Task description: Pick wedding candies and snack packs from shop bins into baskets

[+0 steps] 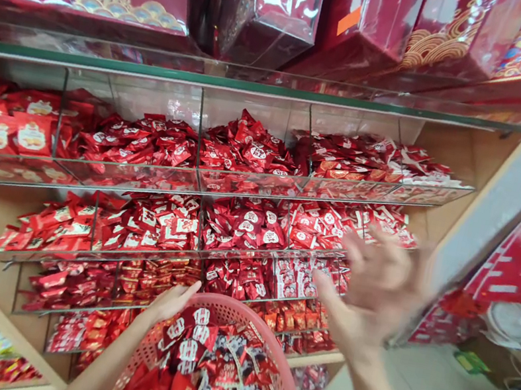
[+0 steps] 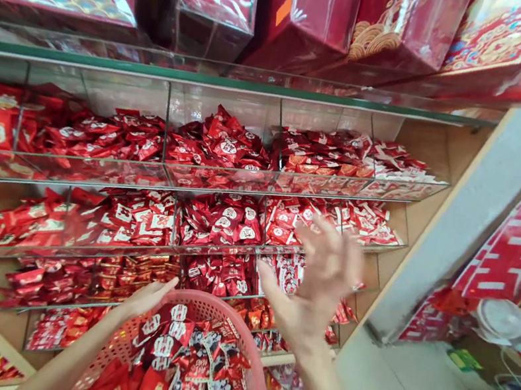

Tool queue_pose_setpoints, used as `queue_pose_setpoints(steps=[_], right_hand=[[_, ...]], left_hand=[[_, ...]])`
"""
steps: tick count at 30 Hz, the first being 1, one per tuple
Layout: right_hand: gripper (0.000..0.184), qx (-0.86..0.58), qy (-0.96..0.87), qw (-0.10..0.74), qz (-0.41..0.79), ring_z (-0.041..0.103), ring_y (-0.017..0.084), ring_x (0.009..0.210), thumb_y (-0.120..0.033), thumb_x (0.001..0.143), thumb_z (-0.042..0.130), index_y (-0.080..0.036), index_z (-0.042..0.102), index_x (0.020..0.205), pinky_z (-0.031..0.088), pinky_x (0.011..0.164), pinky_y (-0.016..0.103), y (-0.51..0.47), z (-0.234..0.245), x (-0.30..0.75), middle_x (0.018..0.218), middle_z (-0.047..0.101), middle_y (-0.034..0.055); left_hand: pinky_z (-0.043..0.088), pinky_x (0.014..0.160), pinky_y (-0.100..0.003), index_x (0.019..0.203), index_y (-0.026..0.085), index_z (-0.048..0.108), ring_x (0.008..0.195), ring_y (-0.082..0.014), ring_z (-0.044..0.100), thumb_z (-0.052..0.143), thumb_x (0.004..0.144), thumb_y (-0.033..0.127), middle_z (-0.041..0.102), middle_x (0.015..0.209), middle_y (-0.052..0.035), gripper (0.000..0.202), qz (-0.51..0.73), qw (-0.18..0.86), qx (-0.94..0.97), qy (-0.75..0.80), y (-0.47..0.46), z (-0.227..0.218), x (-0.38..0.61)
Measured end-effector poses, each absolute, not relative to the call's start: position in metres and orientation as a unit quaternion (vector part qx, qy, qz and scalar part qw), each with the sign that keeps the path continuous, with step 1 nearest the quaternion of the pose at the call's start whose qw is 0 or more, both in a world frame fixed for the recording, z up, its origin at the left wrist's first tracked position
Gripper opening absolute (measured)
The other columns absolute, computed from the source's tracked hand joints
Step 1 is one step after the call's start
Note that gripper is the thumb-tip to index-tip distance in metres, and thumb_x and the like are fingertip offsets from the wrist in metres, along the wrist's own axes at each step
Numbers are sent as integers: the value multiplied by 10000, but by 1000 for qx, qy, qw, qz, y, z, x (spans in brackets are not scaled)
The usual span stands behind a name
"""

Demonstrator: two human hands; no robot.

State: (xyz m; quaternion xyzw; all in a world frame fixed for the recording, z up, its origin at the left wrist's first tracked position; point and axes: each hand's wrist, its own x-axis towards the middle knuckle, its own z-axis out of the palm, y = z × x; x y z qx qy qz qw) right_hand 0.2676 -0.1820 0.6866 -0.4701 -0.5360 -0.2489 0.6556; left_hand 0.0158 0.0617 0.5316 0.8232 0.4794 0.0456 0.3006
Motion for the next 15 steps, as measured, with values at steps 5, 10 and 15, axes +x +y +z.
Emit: queue_pose_setpoints(steps=[5,10,15], right_hand=[[280,-597,-648,457,-124,552,199,1055,-187,874,483,-231,527,1146,467,931,378,-109,584,288,1090,594,70],[308,-687,-713,126,-62,542,178,1052,-92,873,396,-182,572,1109,424,936,294,-57,538,300,1112,623,72],[222,-694,-714,64,-65,538,234,1078,-157,862,481,-162,605,1046,423,910,336,-28,550,294,1083,636,120]], left_hand=[[429,787,-331,771,202,674,905,-293,639,183,789,757,726,885,-79,742,56,302,828,469,58,533,17],[415,813,-346,840,220,691,944,-308,628,219,791,747,725,960,-74,709,66,298,826,473,54,534,17],[410,819,-334,852,219,701,939,-299,631,234,802,723,725,984,-67,688,70,292,827,475,53,534,17]])
